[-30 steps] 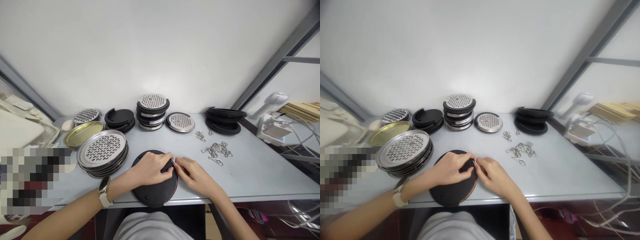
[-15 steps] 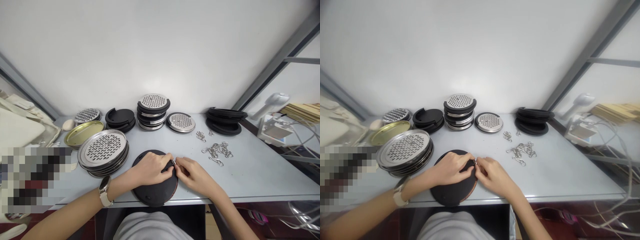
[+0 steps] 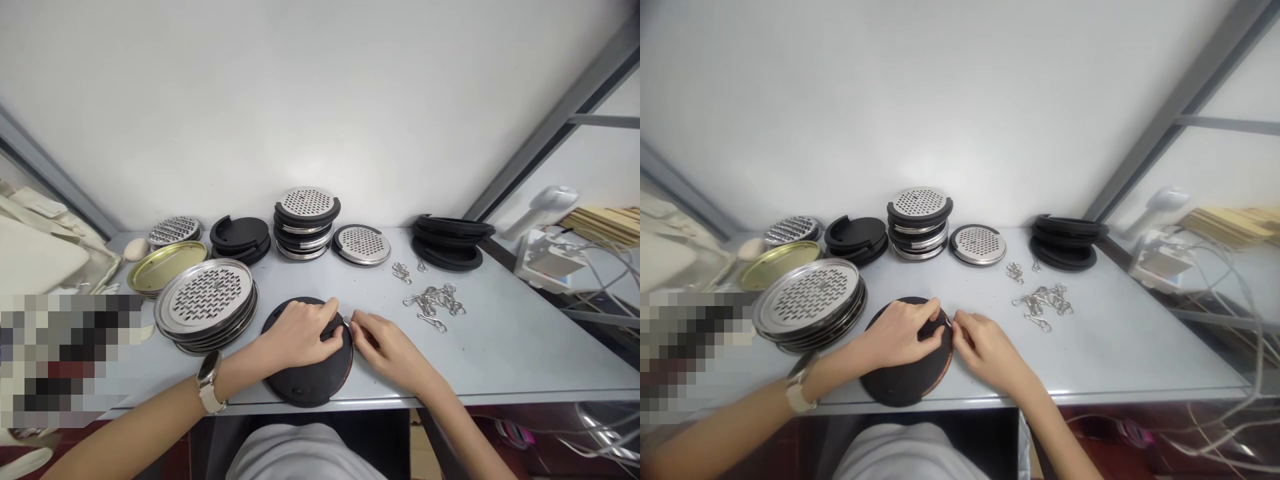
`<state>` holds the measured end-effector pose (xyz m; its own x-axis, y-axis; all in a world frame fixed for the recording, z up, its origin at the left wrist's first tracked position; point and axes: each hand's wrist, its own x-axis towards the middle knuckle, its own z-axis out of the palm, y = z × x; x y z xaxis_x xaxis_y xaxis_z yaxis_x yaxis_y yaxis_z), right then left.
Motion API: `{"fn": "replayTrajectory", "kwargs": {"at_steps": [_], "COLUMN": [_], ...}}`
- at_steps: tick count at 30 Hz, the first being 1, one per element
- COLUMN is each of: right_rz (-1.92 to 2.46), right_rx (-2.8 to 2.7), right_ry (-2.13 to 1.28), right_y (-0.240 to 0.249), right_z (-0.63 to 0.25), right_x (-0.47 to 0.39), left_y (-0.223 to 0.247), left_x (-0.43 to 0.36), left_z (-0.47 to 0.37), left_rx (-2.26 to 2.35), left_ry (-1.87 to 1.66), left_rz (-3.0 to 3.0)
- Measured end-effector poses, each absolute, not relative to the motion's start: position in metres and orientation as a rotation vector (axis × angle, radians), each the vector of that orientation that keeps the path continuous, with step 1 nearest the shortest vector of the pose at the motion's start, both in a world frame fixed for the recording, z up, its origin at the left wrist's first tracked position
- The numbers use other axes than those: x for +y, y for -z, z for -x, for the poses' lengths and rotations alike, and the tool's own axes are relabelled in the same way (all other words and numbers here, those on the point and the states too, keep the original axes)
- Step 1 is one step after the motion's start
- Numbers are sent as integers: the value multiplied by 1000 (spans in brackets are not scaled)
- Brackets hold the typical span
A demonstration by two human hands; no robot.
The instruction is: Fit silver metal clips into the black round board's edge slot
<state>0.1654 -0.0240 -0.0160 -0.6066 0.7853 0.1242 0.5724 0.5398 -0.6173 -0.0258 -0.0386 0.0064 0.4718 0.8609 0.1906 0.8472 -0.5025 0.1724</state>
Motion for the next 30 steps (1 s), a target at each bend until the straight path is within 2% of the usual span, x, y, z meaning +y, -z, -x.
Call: {"fn": "replayTrajectory", "kwargs": {"at_steps": [6, 30], "right_rz": [1137, 1047], "right_rx": [-2405, -2449], "right_ry": [-685, -720], "right_y": [20, 14], "right_z": [-159, -167], "right_x": [-22, -24], "left_y": [-7, -9], "left_x": [-39, -39], "left_z": [25, 26], "left_rx": [1374, 1301], "left_ry": [-383, -396], "left_rz": [-2698, -2717]}}
